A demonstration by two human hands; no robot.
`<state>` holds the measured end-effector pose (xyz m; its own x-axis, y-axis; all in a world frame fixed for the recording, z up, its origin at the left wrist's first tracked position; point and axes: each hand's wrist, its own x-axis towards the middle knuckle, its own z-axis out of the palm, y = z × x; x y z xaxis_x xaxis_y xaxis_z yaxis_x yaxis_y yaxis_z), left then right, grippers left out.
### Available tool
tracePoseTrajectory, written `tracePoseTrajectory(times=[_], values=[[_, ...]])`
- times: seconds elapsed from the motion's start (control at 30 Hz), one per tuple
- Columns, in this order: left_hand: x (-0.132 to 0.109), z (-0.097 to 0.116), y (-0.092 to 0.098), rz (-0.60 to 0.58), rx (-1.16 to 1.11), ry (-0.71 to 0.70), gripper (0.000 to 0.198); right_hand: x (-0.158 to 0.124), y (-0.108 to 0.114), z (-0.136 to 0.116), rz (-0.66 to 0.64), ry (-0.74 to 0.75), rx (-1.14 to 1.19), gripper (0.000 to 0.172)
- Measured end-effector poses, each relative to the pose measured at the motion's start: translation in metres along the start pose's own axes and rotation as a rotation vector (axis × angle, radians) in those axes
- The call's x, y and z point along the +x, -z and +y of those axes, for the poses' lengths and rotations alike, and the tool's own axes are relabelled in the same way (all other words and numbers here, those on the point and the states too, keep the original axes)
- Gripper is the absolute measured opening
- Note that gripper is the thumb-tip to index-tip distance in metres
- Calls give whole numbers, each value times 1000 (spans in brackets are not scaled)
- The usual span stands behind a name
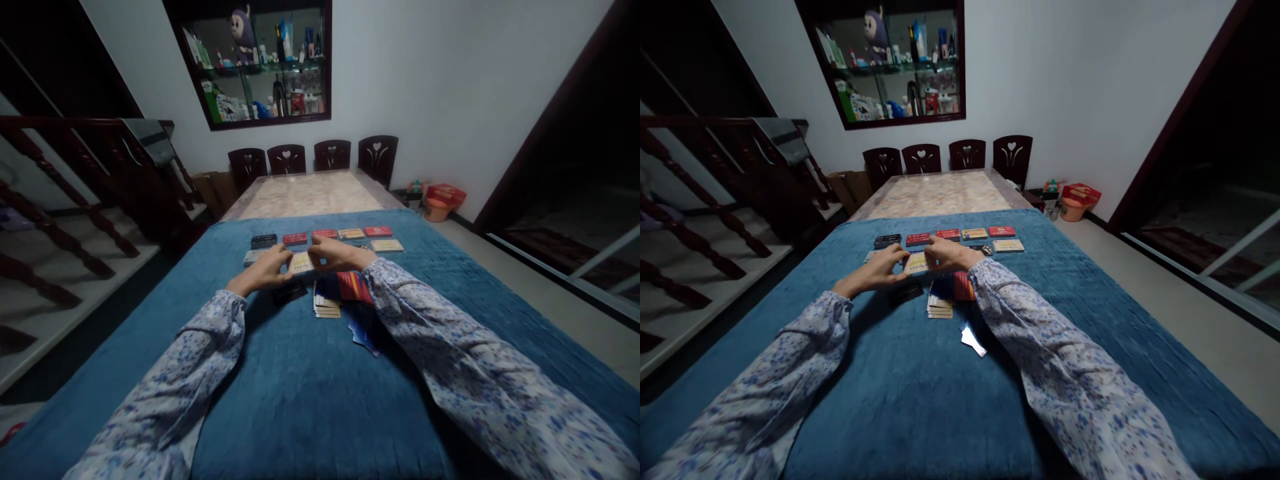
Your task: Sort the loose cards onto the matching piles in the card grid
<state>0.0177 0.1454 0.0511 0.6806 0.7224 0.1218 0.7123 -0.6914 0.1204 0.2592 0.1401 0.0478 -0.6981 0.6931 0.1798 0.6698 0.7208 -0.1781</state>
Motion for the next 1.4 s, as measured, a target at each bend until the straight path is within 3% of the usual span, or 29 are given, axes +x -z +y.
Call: tracePoseTrajectory(times=[0.4, 0.7, 1.23, 1.4], values=[[67, 55, -9, -85, -5, -123, 19, -70, 21, 48, 27, -105, 8, 9], [118, 85, -25, -40, -64, -246, 12, -113, 36, 82, 32, -175, 4, 9], [188, 125, -46, -75, -15, -263, 12, -149, 39, 143, -39, -354, -84, 1], [207, 131, -60, -113, 11, -272, 17, -153, 36, 156, -87, -409, -121, 9]])
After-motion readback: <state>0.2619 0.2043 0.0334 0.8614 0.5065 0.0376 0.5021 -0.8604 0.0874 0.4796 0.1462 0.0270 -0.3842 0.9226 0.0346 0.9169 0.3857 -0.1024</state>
